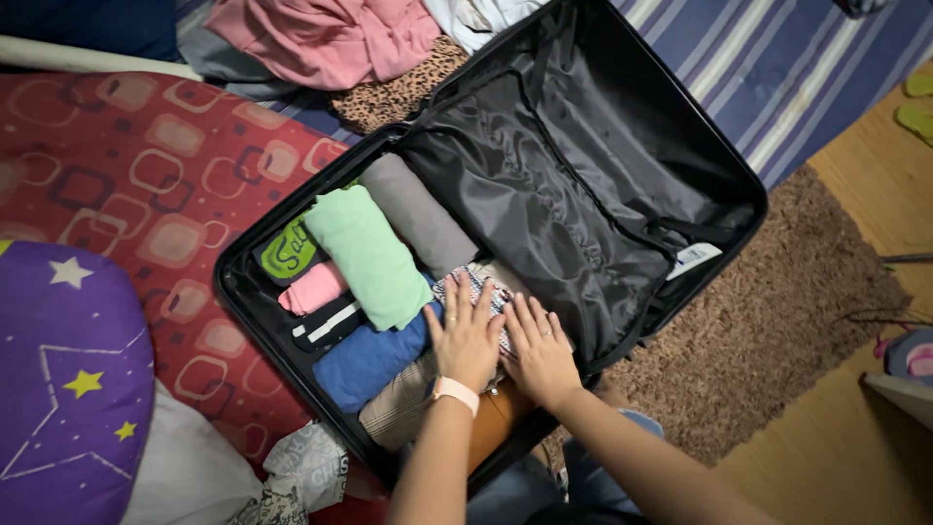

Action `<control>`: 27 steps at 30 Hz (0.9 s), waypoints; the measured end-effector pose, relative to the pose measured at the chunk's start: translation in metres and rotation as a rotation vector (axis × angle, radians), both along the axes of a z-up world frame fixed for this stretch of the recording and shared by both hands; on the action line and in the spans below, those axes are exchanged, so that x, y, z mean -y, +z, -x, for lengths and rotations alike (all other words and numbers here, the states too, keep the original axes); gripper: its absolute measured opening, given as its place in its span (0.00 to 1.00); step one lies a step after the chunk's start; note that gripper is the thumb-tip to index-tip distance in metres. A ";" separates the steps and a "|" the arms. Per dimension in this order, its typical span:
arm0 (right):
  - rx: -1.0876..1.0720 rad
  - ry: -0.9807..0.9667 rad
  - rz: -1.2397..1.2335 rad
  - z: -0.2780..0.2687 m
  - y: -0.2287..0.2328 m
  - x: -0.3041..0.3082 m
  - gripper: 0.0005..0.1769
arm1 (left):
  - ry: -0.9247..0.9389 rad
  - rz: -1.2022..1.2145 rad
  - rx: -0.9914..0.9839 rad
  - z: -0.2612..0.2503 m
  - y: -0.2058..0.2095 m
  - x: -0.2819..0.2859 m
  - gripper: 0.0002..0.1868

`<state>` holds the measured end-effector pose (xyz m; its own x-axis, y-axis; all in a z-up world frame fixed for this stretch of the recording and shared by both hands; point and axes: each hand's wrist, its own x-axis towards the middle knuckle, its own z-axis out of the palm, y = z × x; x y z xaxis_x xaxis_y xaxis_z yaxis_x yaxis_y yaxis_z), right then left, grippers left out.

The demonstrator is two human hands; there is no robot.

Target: The person folds various clothing items on a bed and places them into an open suitcase. They handle shirts, shorts, and other garments one at a time, arranging them neatly inside the luggage.

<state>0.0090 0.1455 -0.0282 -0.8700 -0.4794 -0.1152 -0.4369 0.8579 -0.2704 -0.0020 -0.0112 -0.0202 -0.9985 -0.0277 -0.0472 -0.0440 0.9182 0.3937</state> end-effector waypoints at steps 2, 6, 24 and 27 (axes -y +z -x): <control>-0.025 0.024 -0.043 -0.010 0.002 -0.006 0.42 | -0.018 0.036 0.054 -0.001 -0.006 0.003 0.32; -0.049 0.053 -0.081 -0.017 -0.006 -0.010 0.38 | -0.023 0.074 0.097 -0.001 -0.015 0.000 0.33; 0.179 0.122 0.009 -0.008 0.041 -0.028 0.43 | 0.057 0.142 0.042 -0.010 -0.011 -0.022 0.31; 0.138 0.118 0.122 -0.015 0.056 -0.050 0.41 | 0.091 0.080 0.007 -0.019 0.001 -0.039 0.33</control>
<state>0.0241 0.1955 0.0281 -0.7871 -0.5946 -0.1641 -0.4838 0.7601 -0.4337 0.0173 0.0273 -0.0187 -0.9913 -0.1225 -0.0485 -0.1316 0.9387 0.3187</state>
